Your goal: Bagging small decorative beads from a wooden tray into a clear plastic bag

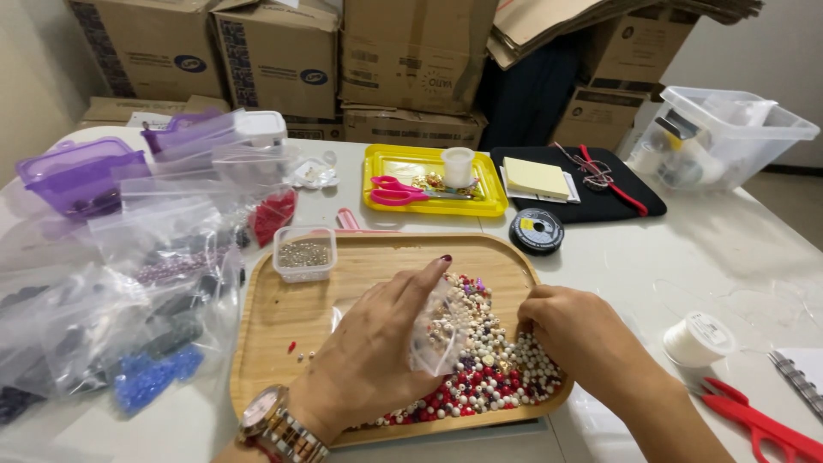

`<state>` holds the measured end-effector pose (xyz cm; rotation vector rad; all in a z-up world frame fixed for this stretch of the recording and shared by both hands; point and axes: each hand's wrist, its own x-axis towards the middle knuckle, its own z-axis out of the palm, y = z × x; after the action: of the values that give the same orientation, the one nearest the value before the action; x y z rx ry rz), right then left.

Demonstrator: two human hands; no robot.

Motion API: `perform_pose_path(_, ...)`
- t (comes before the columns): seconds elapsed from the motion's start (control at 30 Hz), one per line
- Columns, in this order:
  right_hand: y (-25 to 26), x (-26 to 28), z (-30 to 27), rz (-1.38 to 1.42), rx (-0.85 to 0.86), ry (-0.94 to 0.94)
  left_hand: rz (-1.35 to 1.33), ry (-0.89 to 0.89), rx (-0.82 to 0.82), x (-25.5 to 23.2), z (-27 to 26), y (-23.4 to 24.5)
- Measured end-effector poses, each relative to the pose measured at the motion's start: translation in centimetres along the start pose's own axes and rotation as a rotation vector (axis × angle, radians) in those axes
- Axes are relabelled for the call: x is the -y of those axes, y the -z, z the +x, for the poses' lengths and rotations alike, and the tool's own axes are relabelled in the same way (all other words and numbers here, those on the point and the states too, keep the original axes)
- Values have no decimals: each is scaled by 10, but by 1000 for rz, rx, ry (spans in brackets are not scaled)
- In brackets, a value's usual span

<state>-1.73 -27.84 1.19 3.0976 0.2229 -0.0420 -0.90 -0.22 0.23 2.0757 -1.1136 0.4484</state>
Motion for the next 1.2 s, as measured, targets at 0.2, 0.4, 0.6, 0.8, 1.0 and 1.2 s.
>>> perform_pose_path(0.2,-5,-8,5,-26,50,-7,-4,2,-2,-3,0,3)
perform_pose_path(0.4,-7,-13,8,55,-5,66,0,18,-6,-8,1,6)
perform_pose_path(0.6,-5,-4,3,583,-375,178,-65,51,82,-11,2,8)
perform_pose_path(0.8,27,85,-5,857,-460,418,-44,40,46,-6,-1,6)
perform_pose_path(1.0,22,4,-10,1082,-345,38,-49,30,46,-6,0,4)
perform_pose_path(1.2,14,-8,-9,495,-7,148,-41,8,35,-4,-1,4)
